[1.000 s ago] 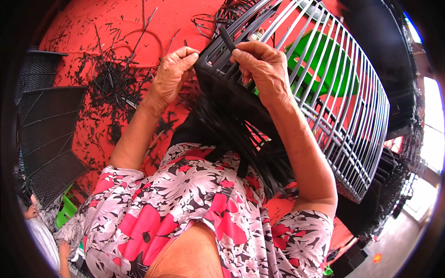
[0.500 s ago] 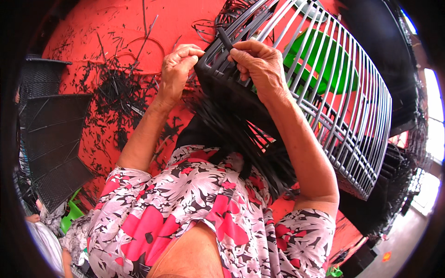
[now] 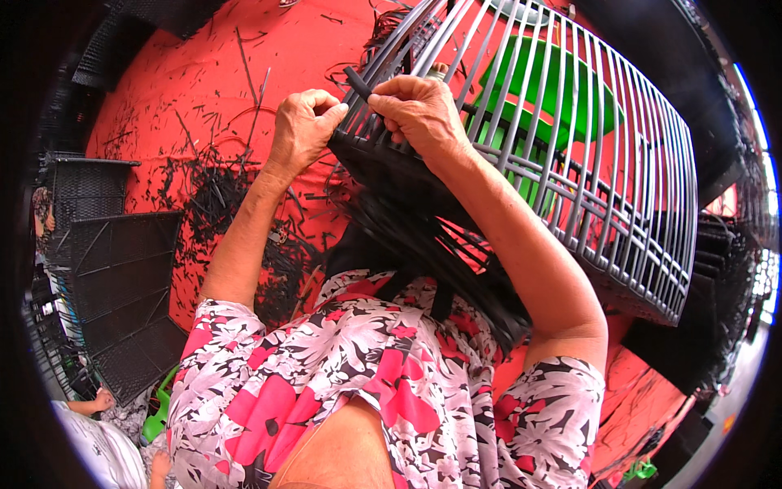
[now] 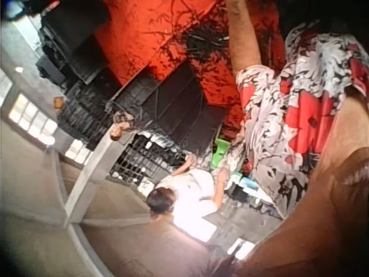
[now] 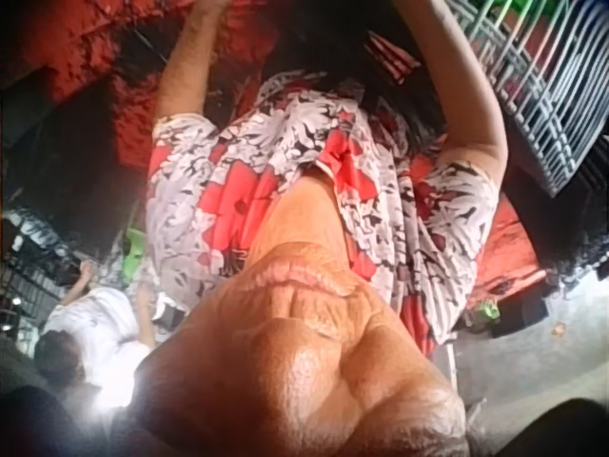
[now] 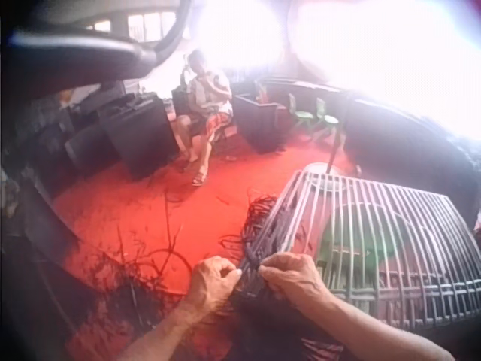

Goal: The person weaves a black synthetic wicker strip through the metal bars of a chair frame by hand. They wrap the strip around the frame, pulling it tight and securing it to create the woven pattern of the furniture.

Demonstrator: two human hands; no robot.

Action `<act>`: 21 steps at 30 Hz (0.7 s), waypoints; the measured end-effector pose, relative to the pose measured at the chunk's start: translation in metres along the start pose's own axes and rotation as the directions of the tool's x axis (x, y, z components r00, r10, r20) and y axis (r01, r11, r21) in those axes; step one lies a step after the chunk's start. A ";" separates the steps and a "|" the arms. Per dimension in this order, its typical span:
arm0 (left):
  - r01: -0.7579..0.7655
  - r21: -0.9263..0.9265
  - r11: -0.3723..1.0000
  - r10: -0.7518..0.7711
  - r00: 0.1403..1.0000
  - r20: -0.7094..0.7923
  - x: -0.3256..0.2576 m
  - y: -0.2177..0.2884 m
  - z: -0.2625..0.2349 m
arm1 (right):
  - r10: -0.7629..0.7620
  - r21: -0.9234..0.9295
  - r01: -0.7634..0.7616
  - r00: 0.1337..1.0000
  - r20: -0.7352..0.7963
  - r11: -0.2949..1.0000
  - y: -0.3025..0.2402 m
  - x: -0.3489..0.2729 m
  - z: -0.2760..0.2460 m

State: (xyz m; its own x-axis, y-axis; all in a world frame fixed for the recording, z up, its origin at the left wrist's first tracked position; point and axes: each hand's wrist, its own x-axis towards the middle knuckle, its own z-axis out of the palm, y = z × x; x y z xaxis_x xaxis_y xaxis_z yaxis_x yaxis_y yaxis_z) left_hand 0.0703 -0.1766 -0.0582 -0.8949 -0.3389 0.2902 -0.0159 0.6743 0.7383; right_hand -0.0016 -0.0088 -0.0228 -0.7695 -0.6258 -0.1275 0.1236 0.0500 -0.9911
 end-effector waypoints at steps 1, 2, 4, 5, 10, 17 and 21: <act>-0.009 -0.004 1.000 0.009 1.000 -0.005 0.000 0.001 -0.001 | -0.012 -0.031 0.012 1.000 -0.011 0.999 0.000 0.001 0.002; -0.018 -0.008 1.000 0.018 1.000 -0.011 0.001 0.002 0.000 | -0.024 -0.062 0.023 0.999 -0.021 0.998 0.001 0.002 0.002; 0.065 -0.156 0.986 -0.063 0.998 0.017 -0.001 0.004 -0.001 | -0.049 -0.120 0.042 0.997 -0.057 0.992 0.004 0.004 0.003; 0.109 -0.227 0.968 -0.104 0.994 0.033 -0.002 0.004 -0.002 | -0.052 -0.152 0.042 0.997 -0.064 0.988 0.005 0.005 0.004; 0.097 -0.289 0.952 -0.095 0.995 0.022 -0.006 -0.002 -0.002 | 0.000 -0.378 -0.032 0.996 -0.086 0.925 -0.002 0.007 0.008; -0.112 -0.150 0.982 0.090 0.985 -0.149 -0.008 -0.011 0.013 | -0.085 -0.586 0.023 0.993 -0.078 0.810 -0.002 0.017 0.012; -0.239 -0.001 0.971 0.230 0.938 -0.258 -0.007 -0.006 0.018 | -0.063 -0.637 0.021 0.997 -0.042 0.770 -0.002 0.024 0.009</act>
State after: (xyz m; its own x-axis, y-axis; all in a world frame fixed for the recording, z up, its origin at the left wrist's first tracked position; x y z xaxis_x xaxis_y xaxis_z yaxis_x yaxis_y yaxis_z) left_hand 0.0686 -0.1667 -0.0756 -0.7285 -0.3317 0.5994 0.1986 0.7351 0.6482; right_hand -0.0146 -0.0305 -0.0237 -0.8015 -0.5943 -0.0667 -0.3206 0.5212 -0.7909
